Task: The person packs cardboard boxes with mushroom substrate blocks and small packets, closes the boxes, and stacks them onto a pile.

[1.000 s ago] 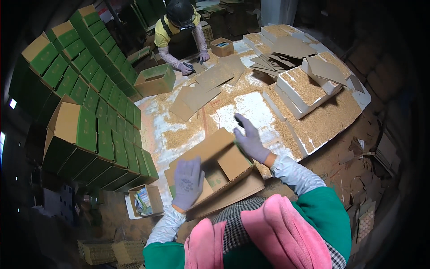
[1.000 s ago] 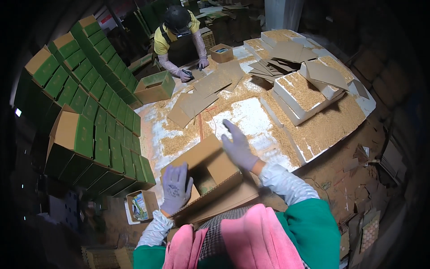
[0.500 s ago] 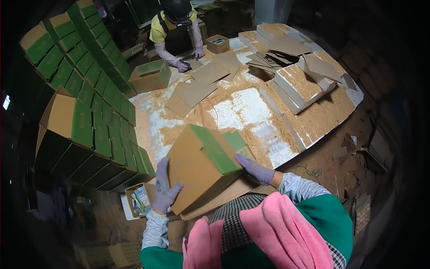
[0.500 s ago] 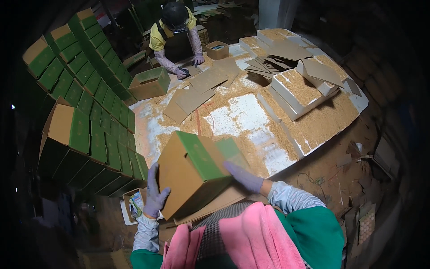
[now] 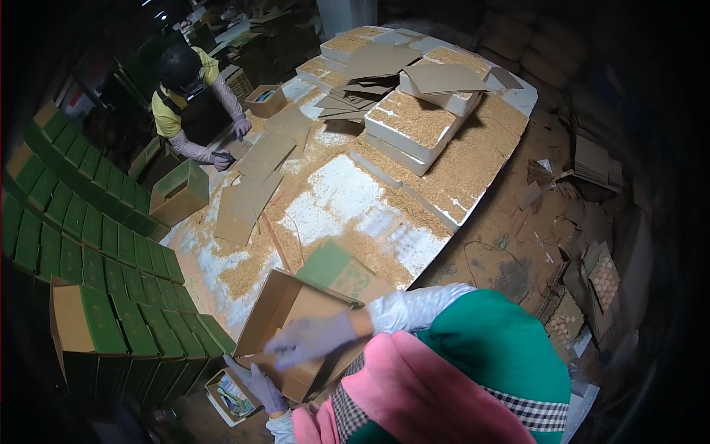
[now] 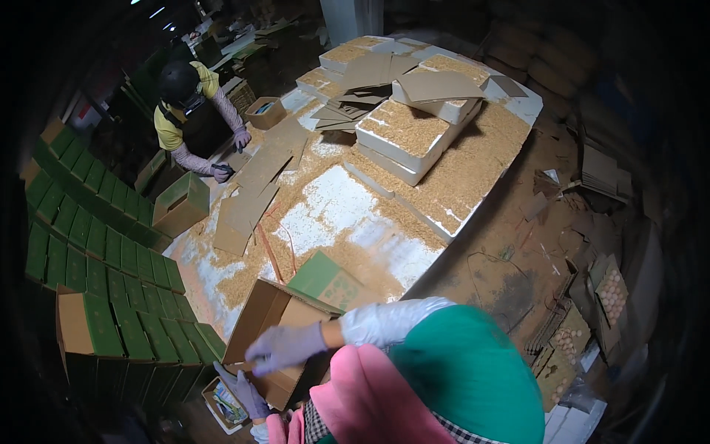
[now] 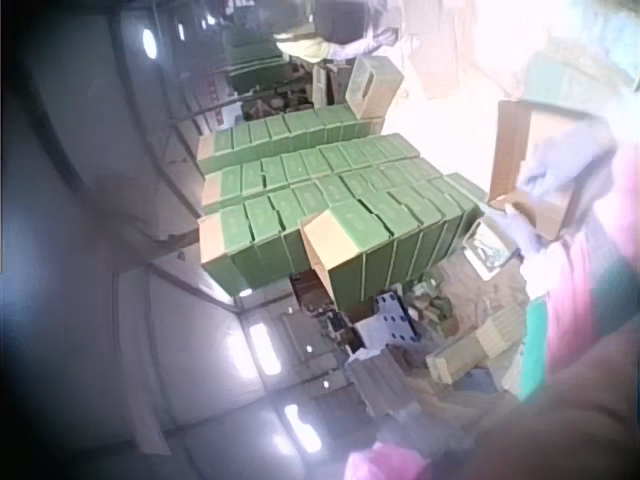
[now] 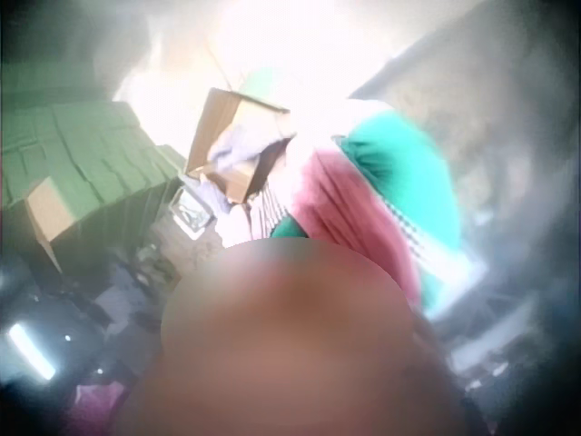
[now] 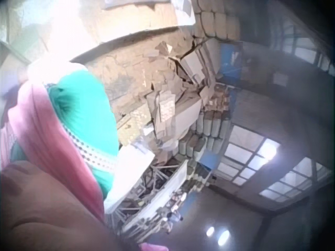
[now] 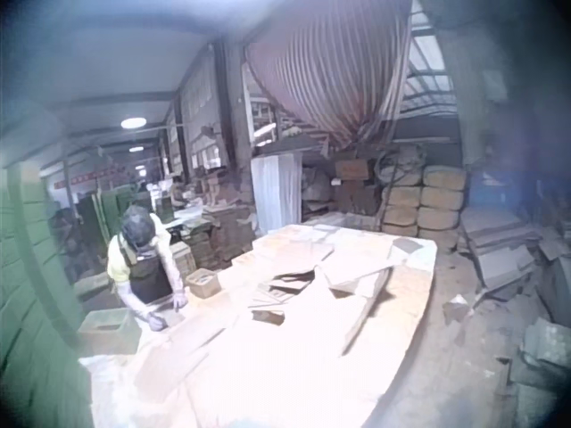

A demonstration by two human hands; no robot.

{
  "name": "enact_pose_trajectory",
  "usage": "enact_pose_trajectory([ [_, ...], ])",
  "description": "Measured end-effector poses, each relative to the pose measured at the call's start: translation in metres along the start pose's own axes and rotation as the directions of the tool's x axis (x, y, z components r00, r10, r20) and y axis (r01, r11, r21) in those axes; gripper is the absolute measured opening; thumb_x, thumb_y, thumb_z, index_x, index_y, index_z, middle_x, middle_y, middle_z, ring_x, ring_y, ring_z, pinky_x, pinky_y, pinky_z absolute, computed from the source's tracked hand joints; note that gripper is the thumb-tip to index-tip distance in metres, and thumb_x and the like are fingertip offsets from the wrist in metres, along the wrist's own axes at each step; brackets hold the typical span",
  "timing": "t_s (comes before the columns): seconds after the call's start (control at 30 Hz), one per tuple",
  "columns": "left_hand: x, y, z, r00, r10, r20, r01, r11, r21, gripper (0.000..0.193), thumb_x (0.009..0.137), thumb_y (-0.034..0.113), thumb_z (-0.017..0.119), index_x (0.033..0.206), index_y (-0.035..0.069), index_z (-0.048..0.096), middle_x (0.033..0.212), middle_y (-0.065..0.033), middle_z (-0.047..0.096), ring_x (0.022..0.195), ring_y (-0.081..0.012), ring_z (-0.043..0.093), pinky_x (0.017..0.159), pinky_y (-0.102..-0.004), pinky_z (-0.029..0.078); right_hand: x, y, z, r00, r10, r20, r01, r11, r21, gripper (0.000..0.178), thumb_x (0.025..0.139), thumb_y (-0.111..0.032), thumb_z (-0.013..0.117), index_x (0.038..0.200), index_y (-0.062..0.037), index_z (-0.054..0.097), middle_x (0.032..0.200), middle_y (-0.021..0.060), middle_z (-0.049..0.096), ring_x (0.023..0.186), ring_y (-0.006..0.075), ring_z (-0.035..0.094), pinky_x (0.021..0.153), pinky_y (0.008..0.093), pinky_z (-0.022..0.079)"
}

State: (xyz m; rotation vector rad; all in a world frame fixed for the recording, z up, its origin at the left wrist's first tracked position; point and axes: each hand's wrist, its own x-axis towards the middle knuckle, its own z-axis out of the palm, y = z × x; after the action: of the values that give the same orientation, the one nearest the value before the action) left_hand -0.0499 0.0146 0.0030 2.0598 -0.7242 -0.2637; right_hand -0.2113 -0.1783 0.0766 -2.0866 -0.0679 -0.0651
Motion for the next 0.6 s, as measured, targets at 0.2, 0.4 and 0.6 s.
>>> enact_pose_trajectory([
  [0.2, -0.018, 0.015, 0.018, 0.980, -0.148, -0.133, 0.129, 0.982, -0.141, 0.069, 0.084, -0.005, 0.040, 0.149, 0.001, 0.016, 0.153, -0.0190, 0.020, 0.141, -0.0283, 0.021, 0.114, -0.0343, 0.019, -0.224, 0.200, -0.256, -0.615, 0.333, -0.715, -0.429, 0.619, 0.658, 0.093, 0.076, -0.052, 0.072, 0.129, 0.0163, 0.039, 0.113, 0.0346, 0.055, 0.111, 0.0330, 0.054, 0.095, 0.0406, 0.043],
  [0.4, 0.021, 0.033, 0.047, 0.993, -0.118, -0.030, 0.120, 0.987, 0.107, 0.069, 0.083, -0.006, 0.040, 0.148, 0.001, 0.017, 0.151, -0.0200, 0.025, 0.141, -0.0297, 0.023, 0.114, -0.0353, 0.020, -0.323, 0.327, -0.281, -0.070, 0.852, -0.519, 0.516, 0.476, 0.712, 0.053, 0.081, -0.034, 0.074, 0.122, -0.0072, 0.056, 0.108, 0.0133, 0.065, 0.091, 0.0284, 0.066, 0.073, 0.0460, 0.056],
  [0.6, 0.009, 0.047, 0.044, 0.989, -0.141, -0.035, 0.143, 0.987, 0.068, 0.067, 0.084, -0.005, 0.040, 0.147, 0.000, 0.018, 0.151, -0.0202, 0.026, 0.140, -0.0298, 0.025, 0.113, -0.0341, 0.022, -0.325, 0.272, -0.230, -0.043, 0.743, -0.668, 0.631, 0.538, 0.559, 0.044, 0.088, -0.024, 0.064, 0.125, -0.0033, 0.052, 0.122, 0.0145, 0.059, 0.107, 0.0295, 0.061, 0.094, 0.0439, 0.049],
])
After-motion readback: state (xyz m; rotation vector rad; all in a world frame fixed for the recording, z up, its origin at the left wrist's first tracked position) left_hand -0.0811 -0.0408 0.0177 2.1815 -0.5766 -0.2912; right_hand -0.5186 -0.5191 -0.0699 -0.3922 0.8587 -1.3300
